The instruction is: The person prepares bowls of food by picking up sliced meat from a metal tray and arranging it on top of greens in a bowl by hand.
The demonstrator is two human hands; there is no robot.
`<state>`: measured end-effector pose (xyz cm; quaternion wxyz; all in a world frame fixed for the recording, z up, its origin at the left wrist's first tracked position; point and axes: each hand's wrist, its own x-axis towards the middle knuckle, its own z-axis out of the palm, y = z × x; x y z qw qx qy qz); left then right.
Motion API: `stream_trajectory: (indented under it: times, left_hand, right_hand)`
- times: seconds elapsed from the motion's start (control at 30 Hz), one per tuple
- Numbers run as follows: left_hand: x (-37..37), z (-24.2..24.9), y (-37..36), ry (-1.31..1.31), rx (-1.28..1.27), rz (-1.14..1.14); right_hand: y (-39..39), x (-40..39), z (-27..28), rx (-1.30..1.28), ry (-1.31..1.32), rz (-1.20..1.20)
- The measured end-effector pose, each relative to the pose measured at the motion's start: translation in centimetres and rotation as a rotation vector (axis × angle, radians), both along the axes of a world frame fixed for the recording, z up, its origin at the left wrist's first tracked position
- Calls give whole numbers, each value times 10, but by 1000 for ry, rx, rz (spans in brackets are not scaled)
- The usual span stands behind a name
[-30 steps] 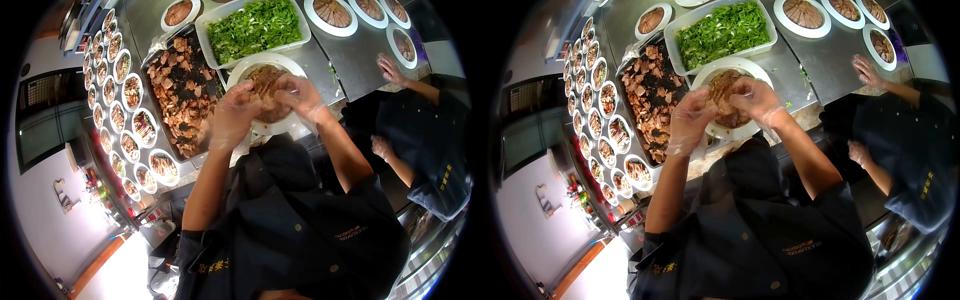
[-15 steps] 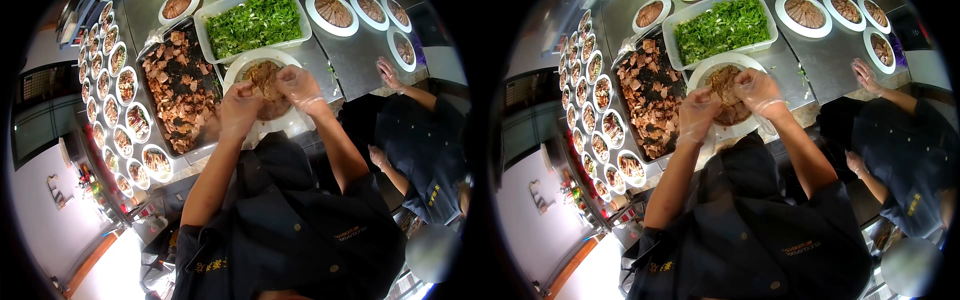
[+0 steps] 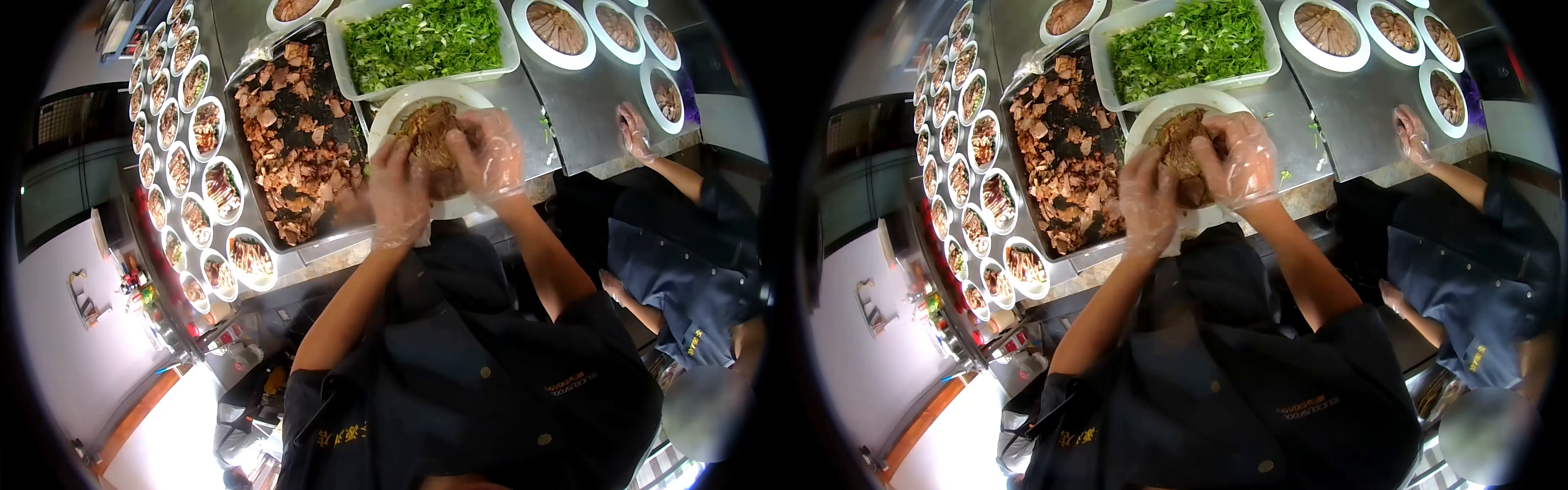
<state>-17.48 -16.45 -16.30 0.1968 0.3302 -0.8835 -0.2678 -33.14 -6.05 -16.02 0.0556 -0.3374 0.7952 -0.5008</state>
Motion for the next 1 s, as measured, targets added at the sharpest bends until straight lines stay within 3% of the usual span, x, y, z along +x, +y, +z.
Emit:
stream_trajectory:
  times: [0.07, 0.27, 0.37, 0.43, 0.53, 0.6, 0.73, 0.93, 1.0]
  left_hand:
    - [-5, -7, 9, 80, 29, -21]
    - [-16, -25, 12, 279, 97, -42]
    - [-25, -19, 16, 392, 159, 13]
    - [-28, -12, 22, 406, 235, 183]
    - [-44, -21, 27, 385, 195, 273]
    - [-53, -27, 27, 391, 192, 332]
    - [-63, -32, 17, 464, 266, 371]
    - [-67, -26, -5, 356, 262, 225]
    - [-65, -17, -9, 333, 345, 196]
  right_hand:
    - [-4, 4, -2, 3, 240, 52]
    - [-17, 13, -22, 139, 140, 168]
    - [-21, 10, -20, 140, 144, 202]
    - [-24, 5, -16, 148, 159, 204]
    - [-25, -5, -12, 83, 363, 208]
    - [-26, -12, -15, 101, 139, 380]
    - [-28, -16, -12, -72, 163, 413]
    - [-35, -1, -21, -167, -7, 251]
    - [-39, 7, -29, -116, -88, 55]
